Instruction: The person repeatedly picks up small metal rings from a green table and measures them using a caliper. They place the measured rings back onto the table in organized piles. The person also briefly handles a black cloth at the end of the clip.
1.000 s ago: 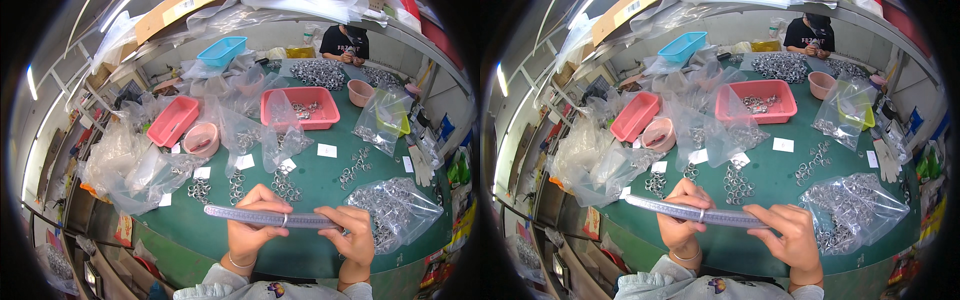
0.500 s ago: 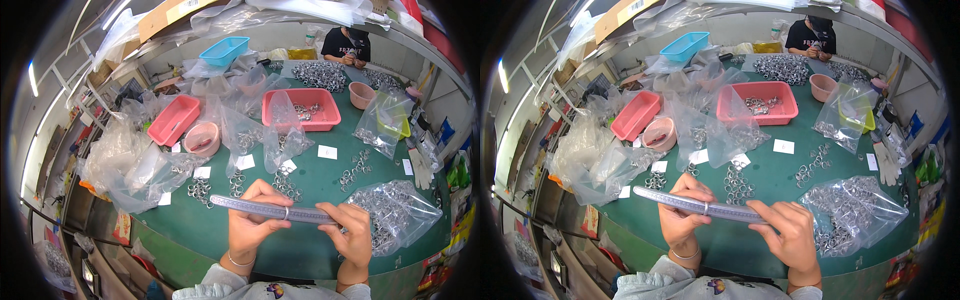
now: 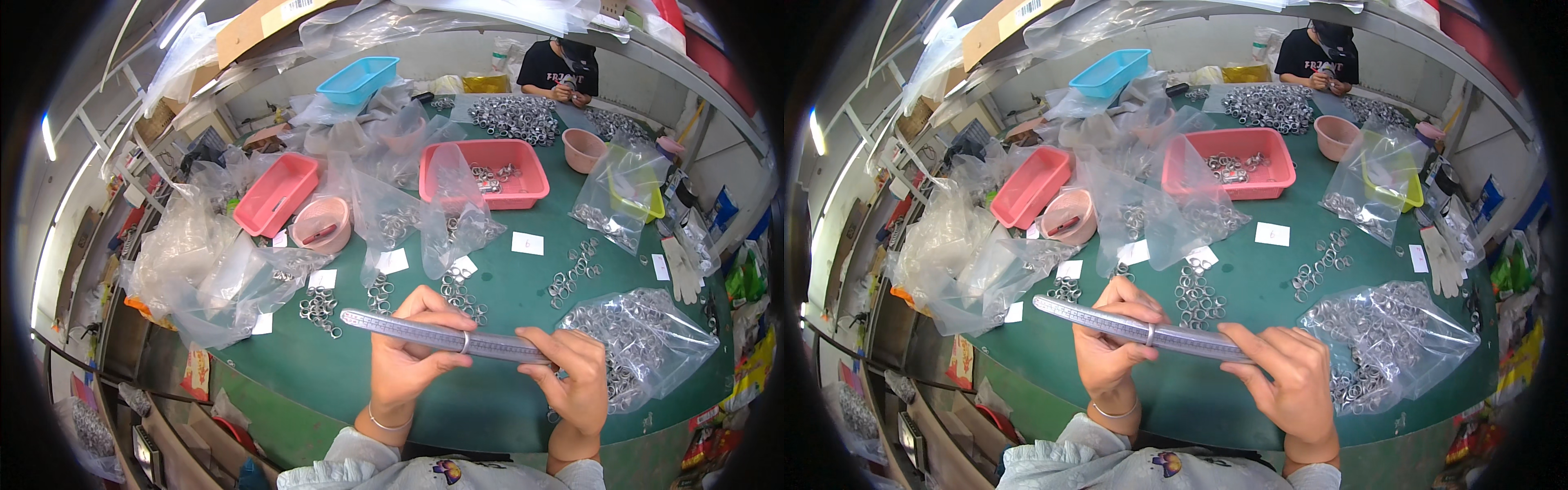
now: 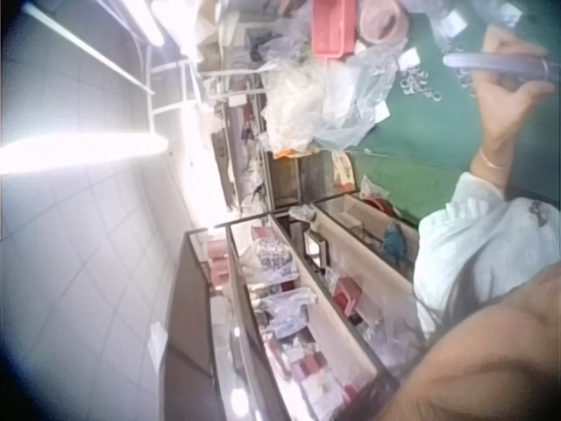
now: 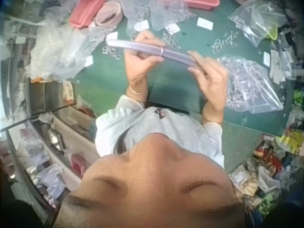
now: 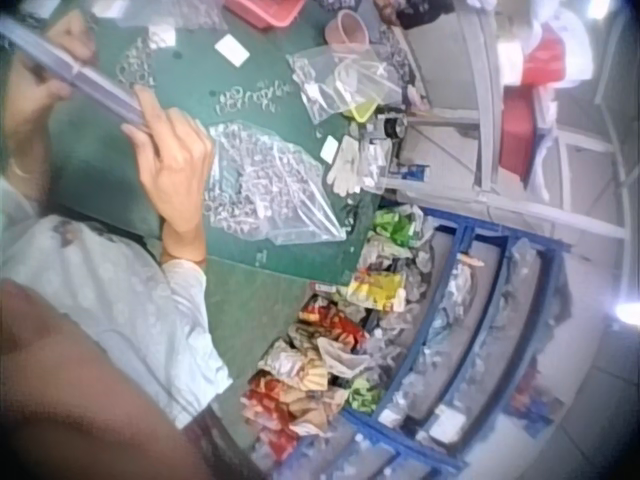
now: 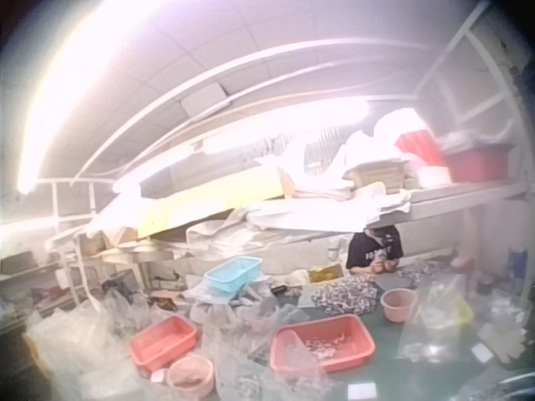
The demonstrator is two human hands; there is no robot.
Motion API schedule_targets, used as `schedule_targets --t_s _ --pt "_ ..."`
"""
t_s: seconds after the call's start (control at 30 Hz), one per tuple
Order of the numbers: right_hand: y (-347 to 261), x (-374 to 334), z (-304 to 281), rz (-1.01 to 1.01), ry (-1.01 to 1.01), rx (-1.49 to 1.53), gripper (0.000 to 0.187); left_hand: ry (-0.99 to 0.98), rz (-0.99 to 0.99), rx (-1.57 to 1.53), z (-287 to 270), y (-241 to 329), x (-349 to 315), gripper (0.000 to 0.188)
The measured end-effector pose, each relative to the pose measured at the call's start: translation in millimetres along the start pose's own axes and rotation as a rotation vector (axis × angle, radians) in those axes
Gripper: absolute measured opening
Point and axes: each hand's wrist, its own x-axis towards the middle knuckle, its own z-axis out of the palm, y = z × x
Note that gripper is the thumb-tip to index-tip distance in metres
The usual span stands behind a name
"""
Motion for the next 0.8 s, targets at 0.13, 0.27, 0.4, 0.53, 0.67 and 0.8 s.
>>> schedule_targets --t_s 0.13,0.27,0.4,0.53,0.67,0.8 --pt "2.3 -1.0 -1.2 -0.018 0.007 -0.008 0.037 0.000 -0.010 0.013 1.6 1.2 -0.4 0.033" --pt "3.3 -0.9 -2.1 -0.033 0.008 -0.014 0.036 -0.003 0.016 0.044 0.4 -0.6 -1.2 0.035" --pt "2.2 -0.9 -2.4 -0.015 -0.007 0.008 0.036 0.001 0.006 0.035 0.5 0.2 -1.4 0.037" --pt "0.3 -2.1 -3.7 0.009 -0.025 0.020 0.035 0.004 0.003 0.029 1.4 0.3 -2.2 0.037" --pt "3.2 -1.3 -2.8 0.001 -0.030 0.030 0.035 0.004 0.025 0.037 2.5 0.5 -1.4 0.037" --pt "3.1 -0.9 -3.0 -0.017 -0.030 0.037 0.035 0.011 0.011 0.040 3.8 3.3 -3.2 0.038"
